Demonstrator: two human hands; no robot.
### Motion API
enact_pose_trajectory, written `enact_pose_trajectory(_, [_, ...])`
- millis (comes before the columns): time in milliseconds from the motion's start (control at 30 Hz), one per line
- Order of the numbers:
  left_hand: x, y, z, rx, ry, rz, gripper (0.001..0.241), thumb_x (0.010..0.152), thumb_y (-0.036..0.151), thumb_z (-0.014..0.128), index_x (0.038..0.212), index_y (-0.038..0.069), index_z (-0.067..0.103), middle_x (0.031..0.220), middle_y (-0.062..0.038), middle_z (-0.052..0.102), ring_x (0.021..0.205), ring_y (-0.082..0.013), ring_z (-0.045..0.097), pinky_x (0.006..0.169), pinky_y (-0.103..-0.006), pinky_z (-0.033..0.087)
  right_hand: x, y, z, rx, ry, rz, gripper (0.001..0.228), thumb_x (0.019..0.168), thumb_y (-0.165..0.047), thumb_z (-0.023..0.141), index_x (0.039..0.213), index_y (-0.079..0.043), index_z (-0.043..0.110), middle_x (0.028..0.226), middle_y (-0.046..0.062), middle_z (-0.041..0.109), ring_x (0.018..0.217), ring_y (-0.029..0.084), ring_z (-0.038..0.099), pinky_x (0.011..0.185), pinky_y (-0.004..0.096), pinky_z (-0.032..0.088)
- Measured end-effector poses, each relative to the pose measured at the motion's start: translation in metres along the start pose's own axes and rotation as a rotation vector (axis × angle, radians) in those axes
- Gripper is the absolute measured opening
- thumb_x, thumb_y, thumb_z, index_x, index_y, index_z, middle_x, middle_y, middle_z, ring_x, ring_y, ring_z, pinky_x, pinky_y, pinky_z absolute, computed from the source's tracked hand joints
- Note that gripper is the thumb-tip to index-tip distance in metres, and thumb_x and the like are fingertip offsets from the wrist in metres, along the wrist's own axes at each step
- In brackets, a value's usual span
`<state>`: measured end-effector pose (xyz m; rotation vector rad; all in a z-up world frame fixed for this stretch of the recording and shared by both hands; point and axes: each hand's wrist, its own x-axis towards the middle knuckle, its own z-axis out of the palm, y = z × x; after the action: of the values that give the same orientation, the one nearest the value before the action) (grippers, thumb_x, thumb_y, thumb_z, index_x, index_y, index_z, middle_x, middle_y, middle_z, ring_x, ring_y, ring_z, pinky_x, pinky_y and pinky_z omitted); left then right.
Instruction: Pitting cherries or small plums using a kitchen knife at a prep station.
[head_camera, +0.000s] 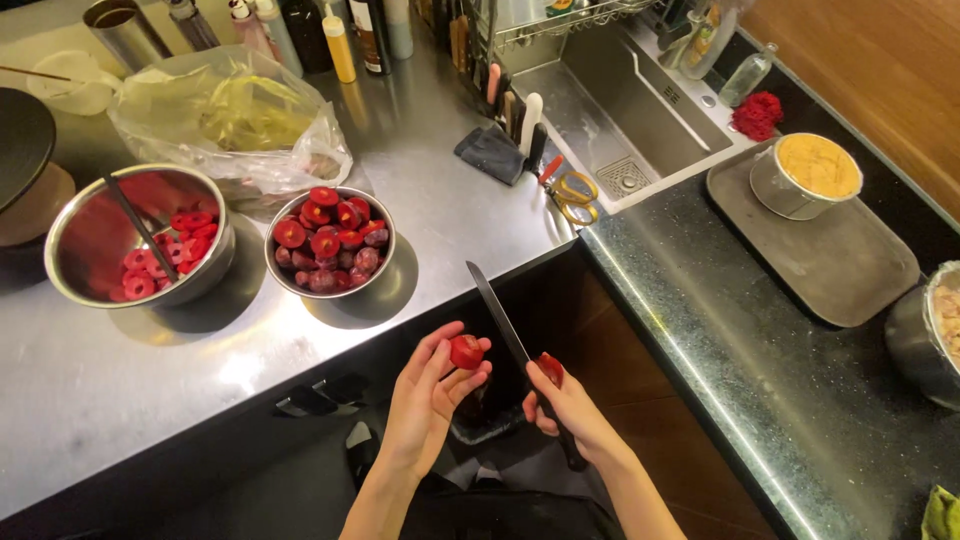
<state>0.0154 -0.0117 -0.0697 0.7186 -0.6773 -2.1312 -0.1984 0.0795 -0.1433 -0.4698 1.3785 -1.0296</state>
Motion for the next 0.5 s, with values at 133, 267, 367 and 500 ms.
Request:
enact_pose_trajectory(133, [0.004, -0.004, -0.012, -0.054, -0.001, 0.032, 0.042, 0.106, 0.027, 0.049, 0.135, -0.003, 0.055, 0.126, -0.023, 0.069, 0.106, -0.0262, 0.071, 0.093, -0.0349, 0.057, 0.01, -0.011, 0.009, -0.037, 0.008, -0.004, 0.031, 0.1, -0.044, 0.057, 0.104, -0.014, 0.048, 0.063, 0.011, 0.062, 0.04, 0.01, 0.044, 0.039, 0.024, 0.03])
enact_pose_trajectory(267, [0.004, -0.004, -0.019, 0.055, 0.061, 0.004, 0.044, 0.103, 0.022, 0.052, 0.14, -0.002, 0.056, 0.132, -0.015, 0.068, 0.108, -0.0227, 0.07, 0.096, -0.0321, 0.056, 0.003, -0.03, 0.018, 0.021, 0.043, 0.144, 0.038, 0.097, -0.054, 0.049, 0.113, -0.02, 0.046, 0.061, 0.015, 0.062, 0.037, 0.009, 0.04, 0.038, 0.023, 0.026])
enact_pose_trajectory(367, [0.005, 0.002, -0.016, 0.052, 0.051, 0.033, 0.042, 0.103, 0.019, 0.053, 0.141, 0.001, 0.056, 0.128, -0.017, 0.068, 0.106, -0.0231, 0.07, 0.094, -0.0327, 0.057, 0.009, -0.026, 0.012, 0.008, 0.05, 0.166, 0.049, 0.099, -0.06, 0.039, 0.12, -0.016, 0.048, 0.06, 0.015, 0.062, 0.035, 0.01, 0.038, 0.036, 0.023, 0.024])
enact_pose_trajectory(500, [0.011, 0.003, -0.016, -0.087, 0.033, 0.015, 0.042, 0.103, 0.023, 0.049, 0.136, -0.001, 0.058, 0.124, -0.019, 0.071, 0.105, -0.0242, 0.073, 0.092, -0.0316, 0.058, 0.016, -0.013, 0.002, -0.244, 0.228, -0.093, 0.054, 0.103, -0.045, 0.041, 0.151, -0.02, 0.044, 0.061, 0.01, 0.057, 0.04, 0.009, 0.04, 0.039, 0.024, 0.029])
